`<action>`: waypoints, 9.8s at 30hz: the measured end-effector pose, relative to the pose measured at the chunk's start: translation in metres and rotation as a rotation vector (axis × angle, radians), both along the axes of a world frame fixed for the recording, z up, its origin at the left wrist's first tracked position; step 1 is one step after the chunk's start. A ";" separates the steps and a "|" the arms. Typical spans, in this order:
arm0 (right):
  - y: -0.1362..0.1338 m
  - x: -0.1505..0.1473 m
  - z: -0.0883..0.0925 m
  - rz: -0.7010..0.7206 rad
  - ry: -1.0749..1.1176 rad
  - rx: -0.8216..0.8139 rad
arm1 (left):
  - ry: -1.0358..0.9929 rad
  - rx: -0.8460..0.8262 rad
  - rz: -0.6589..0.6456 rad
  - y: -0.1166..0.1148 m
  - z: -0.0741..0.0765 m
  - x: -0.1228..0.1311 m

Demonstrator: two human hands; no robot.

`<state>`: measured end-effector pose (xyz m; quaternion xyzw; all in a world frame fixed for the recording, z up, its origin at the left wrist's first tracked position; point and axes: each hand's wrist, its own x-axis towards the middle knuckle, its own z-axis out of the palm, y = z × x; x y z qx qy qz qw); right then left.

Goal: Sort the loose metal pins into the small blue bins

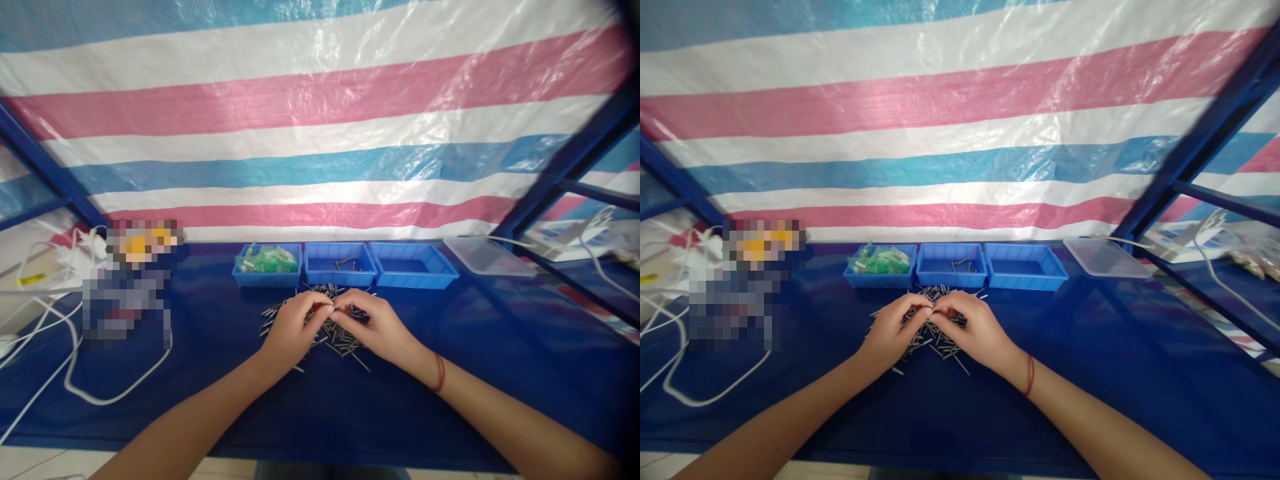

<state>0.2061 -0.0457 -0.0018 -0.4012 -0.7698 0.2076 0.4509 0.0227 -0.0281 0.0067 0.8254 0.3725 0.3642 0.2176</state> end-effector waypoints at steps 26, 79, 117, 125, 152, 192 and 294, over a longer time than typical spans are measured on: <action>-0.010 0.000 0.009 -0.017 0.180 -0.128 | 0.108 0.126 -0.041 -0.004 0.002 0.000; -0.001 0.006 0.000 -0.092 -0.357 0.103 | 0.570 0.302 -0.037 0.002 -0.008 0.005; -0.006 0.009 0.008 -0.011 -0.061 0.064 | 0.184 0.105 -0.036 0.001 0.006 0.003; -0.009 0.004 0.011 -0.059 -0.020 0.095 | 0.194 0.132 -0.050 0.001 0.005 0.003; -0.010 0.005 0.010 -0.063 0.023 0.075 | 0.176 0.130 0.011 0.001 0.007 0.002; 0.009 0.017 -0.004 -0.128 -0.299 0.174 | 0.603 0.151 -0.093 0.012 0.010 -0.016; -0.010 0.014 0.021 0.142 -0.608 0.159 | 0.602 0.250 -0.231 -0.001 -0.002 -0.004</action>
